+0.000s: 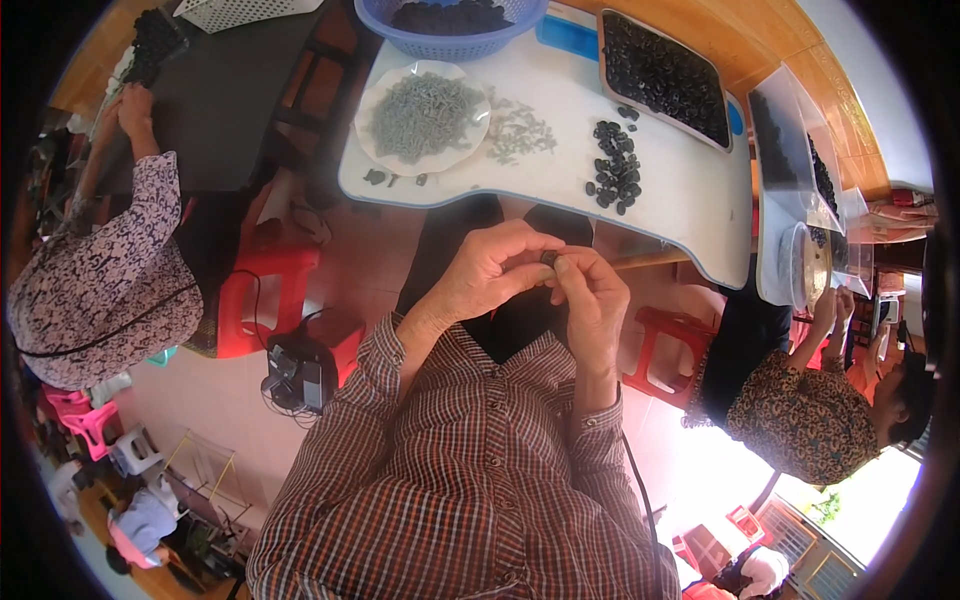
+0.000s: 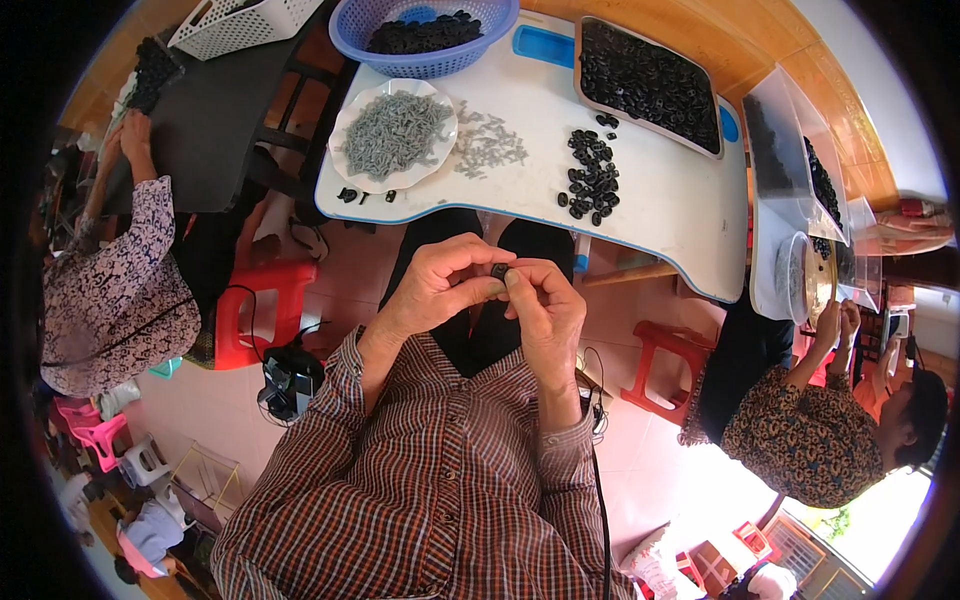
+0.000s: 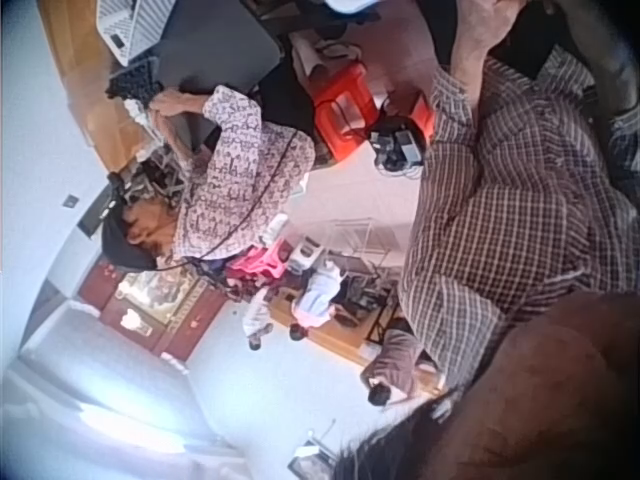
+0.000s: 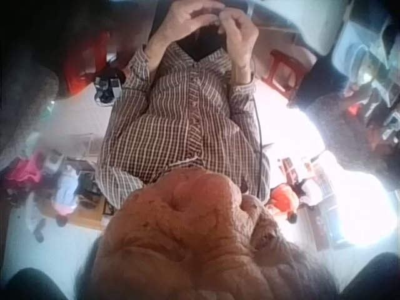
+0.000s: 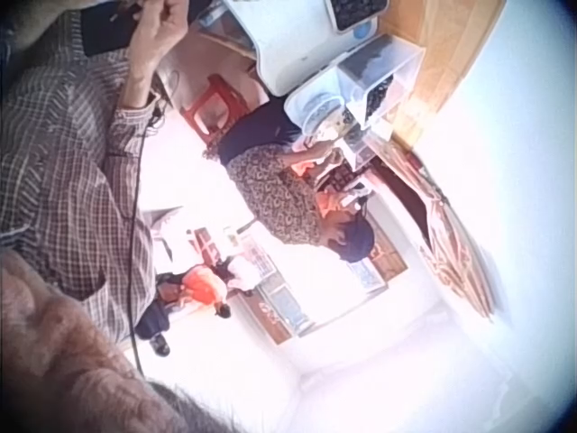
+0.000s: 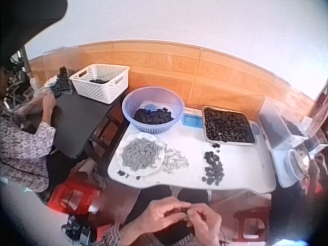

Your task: The person sorts small plastic or rubber manufacturing components by hand, placing them into trays and baskets on a sorting table.

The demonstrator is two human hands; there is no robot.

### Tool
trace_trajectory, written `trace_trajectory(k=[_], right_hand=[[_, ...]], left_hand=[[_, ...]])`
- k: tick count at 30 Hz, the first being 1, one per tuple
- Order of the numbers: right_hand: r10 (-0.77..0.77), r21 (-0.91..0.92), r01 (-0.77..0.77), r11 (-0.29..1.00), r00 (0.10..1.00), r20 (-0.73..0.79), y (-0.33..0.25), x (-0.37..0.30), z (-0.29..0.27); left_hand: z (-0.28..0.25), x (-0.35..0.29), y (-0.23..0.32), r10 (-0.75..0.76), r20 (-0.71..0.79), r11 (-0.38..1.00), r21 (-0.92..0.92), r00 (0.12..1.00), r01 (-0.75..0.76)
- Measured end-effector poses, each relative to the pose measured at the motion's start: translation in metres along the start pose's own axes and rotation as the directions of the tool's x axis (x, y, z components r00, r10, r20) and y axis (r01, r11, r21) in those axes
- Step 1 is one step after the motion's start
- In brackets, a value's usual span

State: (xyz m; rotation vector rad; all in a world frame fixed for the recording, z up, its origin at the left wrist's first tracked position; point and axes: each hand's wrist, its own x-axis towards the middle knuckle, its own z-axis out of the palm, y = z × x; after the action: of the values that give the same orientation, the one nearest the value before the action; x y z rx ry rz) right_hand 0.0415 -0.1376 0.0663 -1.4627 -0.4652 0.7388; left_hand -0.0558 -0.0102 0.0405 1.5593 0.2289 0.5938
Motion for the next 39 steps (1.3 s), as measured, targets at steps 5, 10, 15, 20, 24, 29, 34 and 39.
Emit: trace_trajectory(k=[5,10,15,20,24,29,34,39], right_hand=[[0.034,0.066,-0.035,0.997,0.999,0.026,-0.001,0.0,-0.003],[0.117,0.207,-0.143,0.968,0.984,0.135,-0.001,0.002,-0.006],[0.139,0.281,-0.186,0.942,0.974,0.179,0.005,0.003,-0.01],[0.148,0.311,-0.211,0.927,0.965,0.214,0.009,0.005,-0.013],[0.145,0.353,-0.219,0.91,0.964,0.224,0.012,0.006,-0.014],[0.153,0.361,-0.221,0.906,0.966,0.209,0.009,0.005,-0.011],[0.149,0.257,-0.191,0.948,0.973,0.174,0.006,0.006,-0.01],[0.124,0.247,-0.163,0.955,0.979,0.164,0.01,0.005,-0.009]], left_hand=[[-0.002,0.0,0.002,-0.047,0.033,0.998,-0.031,0.998,0.048],[-0.004,-0.003,0.001,-0.121,0.033,0.974,-0.189,0.992,0.125],[-0.006,-0.004,0.001,-0.143,0.065,0.959,-0.238,0.988,0.155],[-0.008,-0.004,0.003,-0.143,0.099,0.956,-0.242,0.985,0.163],[-0.007,-0.005,0.003,-0.153,0.096,0.946,-0.272,0.984,0.174],[-0.006,-0.007,0.002,-0.159,0.081,0.954,-0.242,0.984,0.174],[-0.005,-0.008,0.0,-0.135,0.077,0.963,-0.224,0.988,0.149],[-0.005,-0.009,0.0,-0.139,0.081,0.969,-0.196,0.987,0.153]])
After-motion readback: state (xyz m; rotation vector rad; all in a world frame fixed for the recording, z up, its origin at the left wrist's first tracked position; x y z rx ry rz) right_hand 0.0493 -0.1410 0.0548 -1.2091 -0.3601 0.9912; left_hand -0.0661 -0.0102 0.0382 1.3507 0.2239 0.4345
